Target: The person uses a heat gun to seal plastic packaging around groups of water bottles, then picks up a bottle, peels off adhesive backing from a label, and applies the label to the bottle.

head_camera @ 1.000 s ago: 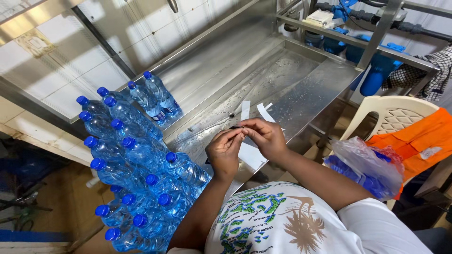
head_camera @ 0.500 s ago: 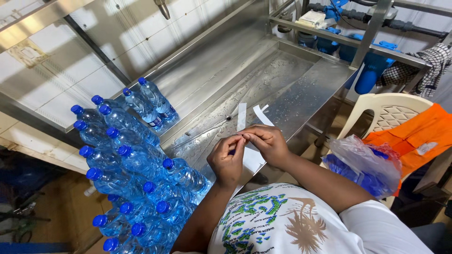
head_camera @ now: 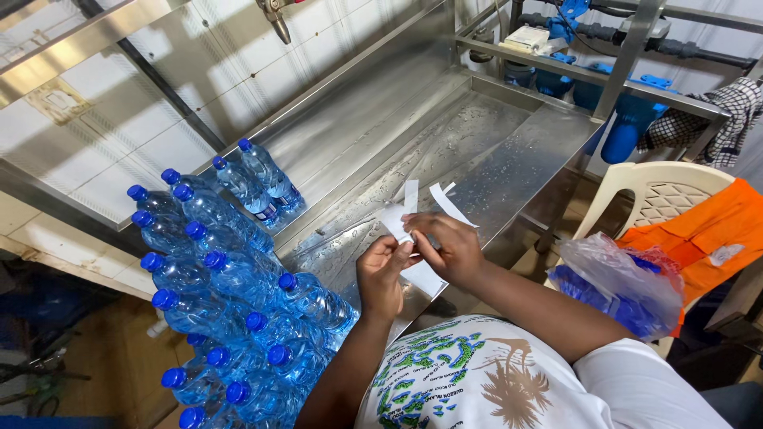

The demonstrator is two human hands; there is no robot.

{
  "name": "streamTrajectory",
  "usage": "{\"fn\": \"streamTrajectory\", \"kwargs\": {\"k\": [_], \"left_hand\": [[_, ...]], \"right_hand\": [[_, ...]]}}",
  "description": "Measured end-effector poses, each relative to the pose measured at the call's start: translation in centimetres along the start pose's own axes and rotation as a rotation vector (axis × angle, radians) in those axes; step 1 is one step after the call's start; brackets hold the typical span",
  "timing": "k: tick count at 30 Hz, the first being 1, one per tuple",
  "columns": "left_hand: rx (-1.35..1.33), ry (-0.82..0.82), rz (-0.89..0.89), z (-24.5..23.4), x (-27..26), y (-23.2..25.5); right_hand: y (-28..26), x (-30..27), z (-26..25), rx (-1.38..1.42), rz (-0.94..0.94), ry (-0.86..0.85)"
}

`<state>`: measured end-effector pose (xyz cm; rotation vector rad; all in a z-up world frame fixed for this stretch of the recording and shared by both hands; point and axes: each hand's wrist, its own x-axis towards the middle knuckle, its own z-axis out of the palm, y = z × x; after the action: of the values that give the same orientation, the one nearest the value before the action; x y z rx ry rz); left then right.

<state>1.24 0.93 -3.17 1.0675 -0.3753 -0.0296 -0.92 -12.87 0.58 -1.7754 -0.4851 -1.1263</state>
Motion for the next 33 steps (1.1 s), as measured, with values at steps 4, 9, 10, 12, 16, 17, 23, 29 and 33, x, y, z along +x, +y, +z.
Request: {"fn": "streamTrajectory", "kwargs": {"k": [4,9,10,12,16,17,23,29,33], "left_hand": [[-0.013,0.117,-0.034,-0.6,-0.3,-0.3],[0.028,0.147,0.153,0.1,-1.1,1.4],[0.211,0.109,0.267,0.3,-1.2,2.3],[0.393,0.073,0.387,0.5,-1.3,3.5],[0.483,0.122,0.464,0.4,-1.4,4.1],[0.52,0.138,0.489,0.3,-1.3,4.0],[0.775,0.149,0.639,0.2,-0.9,4.2],[0.818,0.111,0.597,-0.2,-0.3,3.1],[0.798,0.148,0.588,-0.2,-0.1,3.9]], "right_hand": [[-0.9,-0.1,0.4,0.271,0.094,-0.052],[-0.8,-0.9,1.0,0.651,0.513,-0.047],[-1.7,-0.4,1.1,0.733,0.591,-0.019],[-2.1,0.1,0.9,0.818,0.665,0.003],[-1.1,-0.1,0.5,0.668,0.531,-0.138],[-0.9,0.0,0.5,0.66,0.527,-0.148],[3.0,-1.4,1.0,0.649,0.648,-0.184],[4.3,-0.9,0.7,0.634,0.594,-0.175],[4.4,-0.3,0.8,0.615,0.461,-0.269]]}}
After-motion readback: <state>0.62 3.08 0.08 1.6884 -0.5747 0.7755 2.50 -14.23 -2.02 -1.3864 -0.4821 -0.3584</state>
